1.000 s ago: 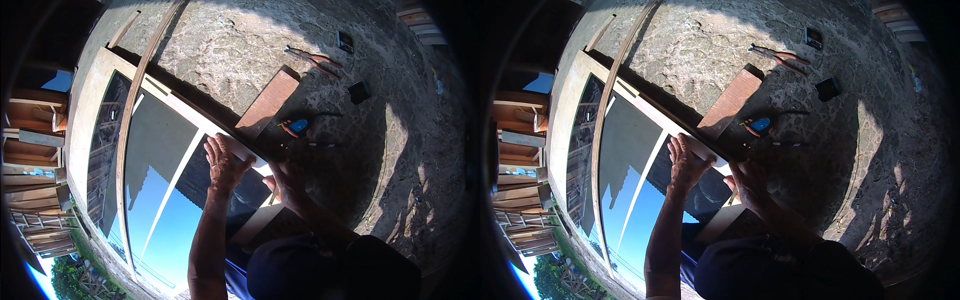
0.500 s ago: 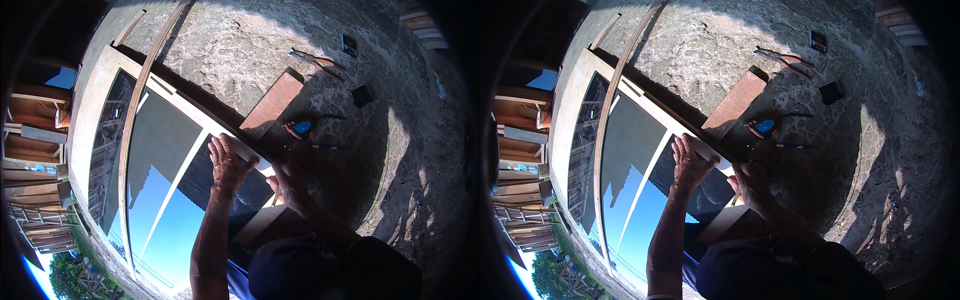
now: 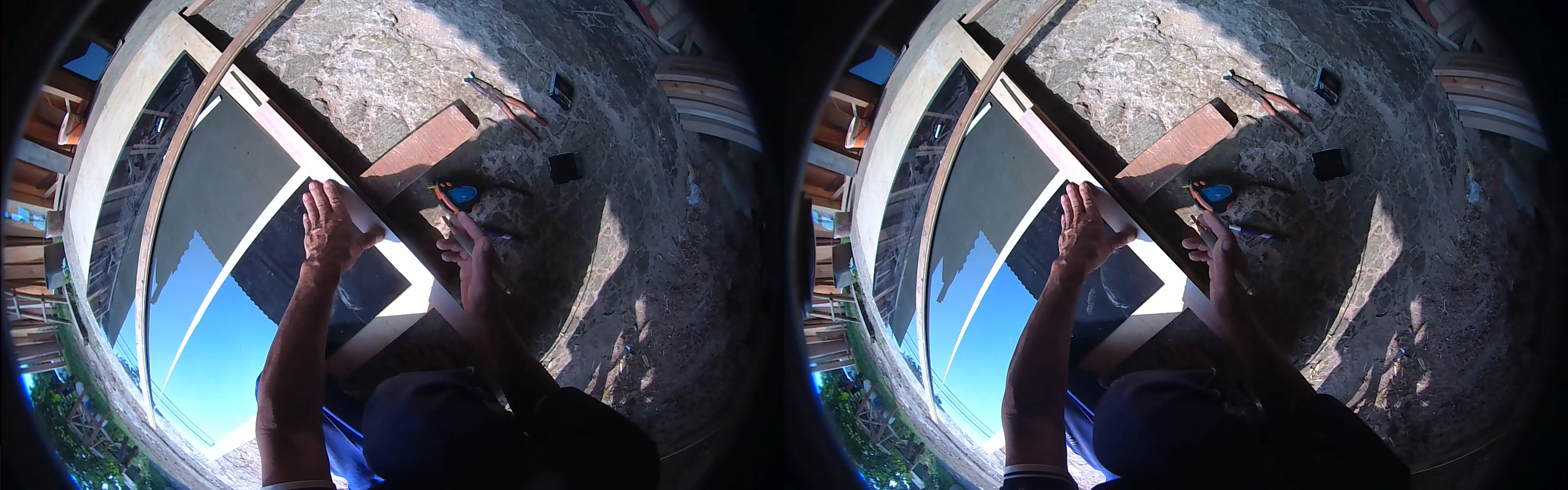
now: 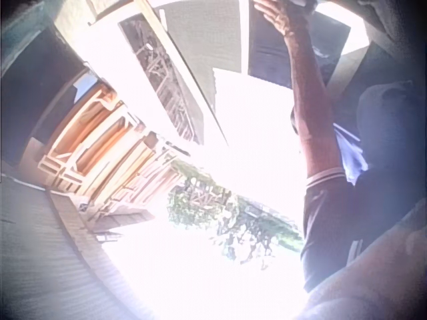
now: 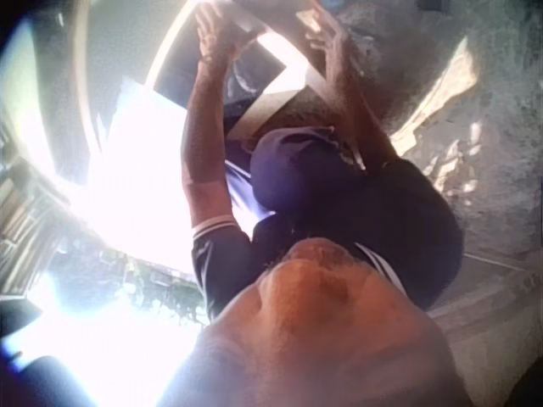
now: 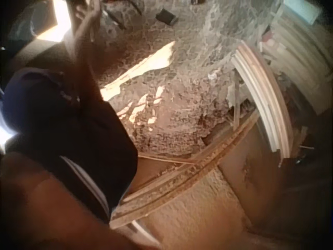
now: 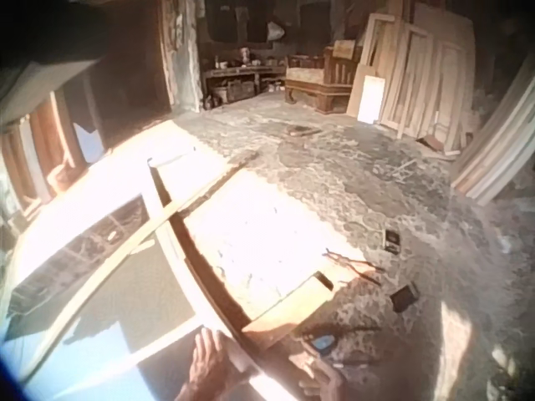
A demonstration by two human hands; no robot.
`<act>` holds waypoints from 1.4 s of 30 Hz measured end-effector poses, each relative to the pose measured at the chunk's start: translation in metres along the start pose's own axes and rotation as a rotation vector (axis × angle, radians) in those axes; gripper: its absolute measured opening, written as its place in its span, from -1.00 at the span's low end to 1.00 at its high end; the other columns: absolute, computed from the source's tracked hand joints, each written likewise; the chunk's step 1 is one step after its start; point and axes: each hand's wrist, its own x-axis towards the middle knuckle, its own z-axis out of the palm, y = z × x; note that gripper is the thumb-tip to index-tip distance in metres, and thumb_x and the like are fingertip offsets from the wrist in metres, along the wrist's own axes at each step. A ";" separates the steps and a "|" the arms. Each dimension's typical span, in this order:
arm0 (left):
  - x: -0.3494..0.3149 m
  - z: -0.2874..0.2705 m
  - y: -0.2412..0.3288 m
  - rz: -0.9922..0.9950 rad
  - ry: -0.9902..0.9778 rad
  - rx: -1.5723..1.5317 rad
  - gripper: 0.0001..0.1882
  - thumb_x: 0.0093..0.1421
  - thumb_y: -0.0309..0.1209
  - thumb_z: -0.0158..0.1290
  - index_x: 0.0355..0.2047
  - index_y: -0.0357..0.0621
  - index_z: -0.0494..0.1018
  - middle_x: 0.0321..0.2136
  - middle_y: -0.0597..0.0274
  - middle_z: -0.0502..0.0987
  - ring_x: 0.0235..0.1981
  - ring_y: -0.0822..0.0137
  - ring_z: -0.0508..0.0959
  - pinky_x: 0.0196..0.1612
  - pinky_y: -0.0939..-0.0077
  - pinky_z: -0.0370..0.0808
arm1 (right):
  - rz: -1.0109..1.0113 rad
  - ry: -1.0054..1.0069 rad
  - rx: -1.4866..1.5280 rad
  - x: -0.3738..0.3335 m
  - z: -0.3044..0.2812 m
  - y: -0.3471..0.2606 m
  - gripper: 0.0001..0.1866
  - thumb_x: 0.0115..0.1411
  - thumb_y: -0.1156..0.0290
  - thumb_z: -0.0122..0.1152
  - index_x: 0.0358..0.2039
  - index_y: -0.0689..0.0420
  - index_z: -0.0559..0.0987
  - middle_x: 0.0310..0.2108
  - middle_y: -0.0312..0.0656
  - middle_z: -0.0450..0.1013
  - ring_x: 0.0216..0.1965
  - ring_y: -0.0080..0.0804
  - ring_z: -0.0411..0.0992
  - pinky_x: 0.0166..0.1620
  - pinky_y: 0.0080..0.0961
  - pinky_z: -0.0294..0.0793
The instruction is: The person assembles a window frame by positioning wooden strips along the edges of a large glass pane. They use a staple gun to secure the strips and a pencil to mark measurements. The person repeatedly adjusts the strips to ensure proper alignment.
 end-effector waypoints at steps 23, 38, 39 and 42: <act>0.003 -0.004 0.003 -0.066 -0.073 0.084 0.44 -0.06 0.14 0.41 0.50 -0.26 -0.31 0.52 -0.13 -0.33 0.54 -0.13 -0.25 0.45 -0.36 -0.11 | -0.143 -0.196 -0.850 -0.036 0.002 -0.008 -0.73 0.31 0.41 0.16 -0.11 0.36 0.60 -0.18 0.10 0.59 -0.14 -0.11 0.62 -0.08 -0.31 0.61; 0.001 -0.002 0.000 -0.045 -0.032 0.072 0.44 -0.08 0.14 0.43 0.49 -0.27 -0.29 0.52 -0.13 -0.29 0.54 -0.11 -0.22 0.45 -0.36 -0.12 | -0.370 -0.271 -1.022 -0.034 -0.005 0.002 -0.81 0.20 0.58 0.21 -0.16 0.33 0.62 -0.30 0.11 0.59 -0.29 -0.03 0.63 -0.20 -0.26 0.63; 0.002 -0.002 -0.001 -0.045 -0.030 0.082 0.44 -0.08 0.14 0.43 0.49 -0.27 -0.28 0.52 -0.13 -0.29 0.54 -0.11 -0.22 0.45 -0.35 -0.12 | -0.400 -0.260 -1.022 -0.033 -0.006 0.006 -0.81 0.20 0.58 0.21 -0.18 0.33 0.63 -0.31 0.11 0.60 -0.30 -0.04 0.63 -0.20 -0.26 0.64; 0.002 -0.001 -0.001 -0.047 -0.025 0.080 0.44 -0.08 0.14 0.43 0.50 -0.26 -0.28 0.53 -0.11 -0.30 0.54 -0.10 -0.22 0.45 -0.35 -0.13 | -0.342 -0.267 -0.990 -0.021 -0.006 0.021 -0.82 0.19 0.59 0.21 -0.19 0.32 0.63 -0.34 0.10 0.59 -0.32 -0.04 0.63 -0.22 -0.26 0.63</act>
